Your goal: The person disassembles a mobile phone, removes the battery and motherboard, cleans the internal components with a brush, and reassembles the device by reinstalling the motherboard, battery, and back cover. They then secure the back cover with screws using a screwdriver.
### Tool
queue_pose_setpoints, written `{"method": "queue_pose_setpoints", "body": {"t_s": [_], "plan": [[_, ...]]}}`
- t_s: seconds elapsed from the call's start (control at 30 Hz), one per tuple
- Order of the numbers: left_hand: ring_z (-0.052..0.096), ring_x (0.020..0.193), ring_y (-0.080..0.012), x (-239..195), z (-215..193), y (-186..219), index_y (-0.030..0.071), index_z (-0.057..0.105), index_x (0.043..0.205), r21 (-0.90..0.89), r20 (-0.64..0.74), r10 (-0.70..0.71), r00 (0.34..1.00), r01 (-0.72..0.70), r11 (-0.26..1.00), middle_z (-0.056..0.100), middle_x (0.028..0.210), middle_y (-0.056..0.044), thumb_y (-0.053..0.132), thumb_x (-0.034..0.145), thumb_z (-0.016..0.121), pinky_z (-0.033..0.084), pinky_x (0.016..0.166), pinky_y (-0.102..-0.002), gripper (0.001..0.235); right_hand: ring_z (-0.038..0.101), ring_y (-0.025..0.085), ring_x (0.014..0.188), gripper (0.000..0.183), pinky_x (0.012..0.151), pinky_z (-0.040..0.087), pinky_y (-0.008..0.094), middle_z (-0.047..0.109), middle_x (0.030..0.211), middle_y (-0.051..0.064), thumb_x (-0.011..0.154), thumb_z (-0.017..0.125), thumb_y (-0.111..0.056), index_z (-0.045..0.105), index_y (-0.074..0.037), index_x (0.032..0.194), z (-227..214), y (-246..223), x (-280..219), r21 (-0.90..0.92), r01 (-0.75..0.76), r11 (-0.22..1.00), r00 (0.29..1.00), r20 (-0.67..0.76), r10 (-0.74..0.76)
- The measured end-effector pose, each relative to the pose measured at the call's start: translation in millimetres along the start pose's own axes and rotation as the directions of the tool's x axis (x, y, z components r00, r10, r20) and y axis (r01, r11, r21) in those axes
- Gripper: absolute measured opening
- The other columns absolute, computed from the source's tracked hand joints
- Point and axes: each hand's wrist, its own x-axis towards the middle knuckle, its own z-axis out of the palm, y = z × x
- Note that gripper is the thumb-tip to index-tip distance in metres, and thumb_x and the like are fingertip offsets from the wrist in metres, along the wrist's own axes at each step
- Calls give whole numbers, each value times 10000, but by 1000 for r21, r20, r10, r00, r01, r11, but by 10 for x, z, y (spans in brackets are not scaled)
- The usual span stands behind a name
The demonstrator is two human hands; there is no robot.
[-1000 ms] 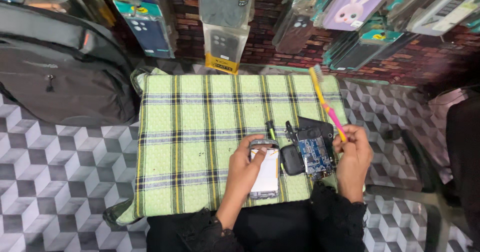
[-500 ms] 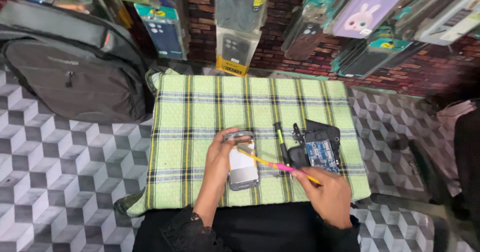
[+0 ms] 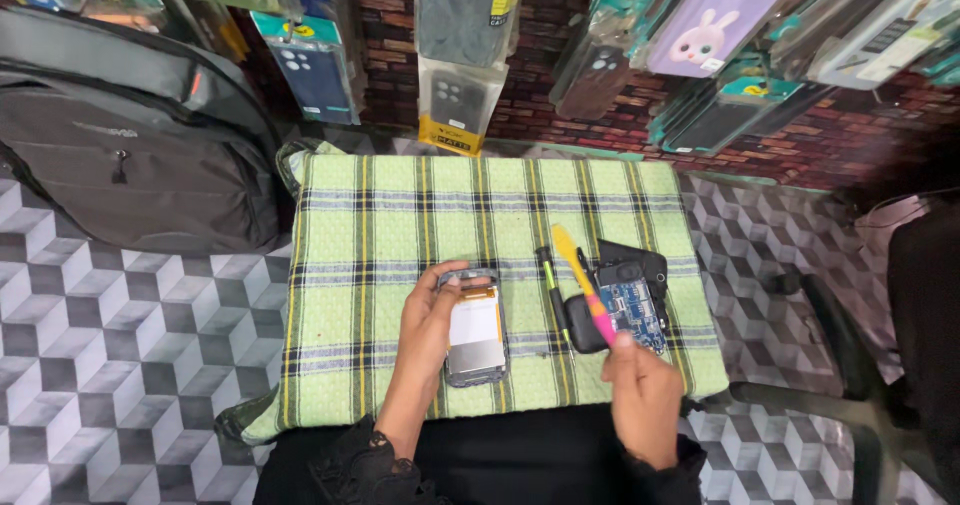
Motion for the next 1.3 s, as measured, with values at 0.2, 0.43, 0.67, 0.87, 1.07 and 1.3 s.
{"method": "queue_pose_setpoints", "body": {"t_s": [0.2,0.43,0.67,0.87,1.07,1.3], "plan": [[735,979,-193,-13,7,4,19,587,1292,17,20,72,997,-72,997,775,1156,-169,88,1016,484,592,827,-301,303,610,142,562,405,578,475,301,607,636,44,1075,472,-274,581,-111,1430,82,-60,-178,-41,-70,997,990,123,75],[742,971,-183,-55,48,40,34,568,1303,83,-1,15,1000,-15,996,777,1139,-141,59,988,506,616,806,-308,322,601,351,1044,487,890,464,462,638,1096,156,920,747,-352,604,-56,1279,-151,-188,-91,-508,61,859,926,-292,-238],[719,1071,-197,-118,118,61,79,551,1340,234,-12,49,999,-45,971,758,1168,-96,113,929,612,584,911,-337,417,656,322,917,758,799,525,436,669,1045,145,626,927,-403,699,-36,1249,-167,-118,47,-474,-134,870,979,-197,43],[693,1130,-325,-333,299,16,25,607,1293,768,104,450,887,-358,530,682,1278,-176,179,956,649,555,972,-412,374,652,222,848,647,775,529,351,658,973,112,692,934,-269,715,11,1233,-184,16,18,-244,-51,968,961,-275,-19],[467,1424,-405,-431,321,26,110,660,1253,892,281,619,733,-437,113,592,1452,-168,405,1020,546,493,1052,-513,394,595,137,873,549,716,498,291,623,1002,53,761,883,-172,706,33,1239,-83,-72,-91,129,4,992,978,-207,23],[421,1486,-297,-337,300,-55,118,257,1635,-67,235,264,936,-255,965,356,1652,-80,720,959,182,402,1169,-444,908,658,143,843,739,763,543,321,722,1112,60,670,929,-172,625,21,1316,264,-516,-262,353,108,929,953,230,-198]]}}
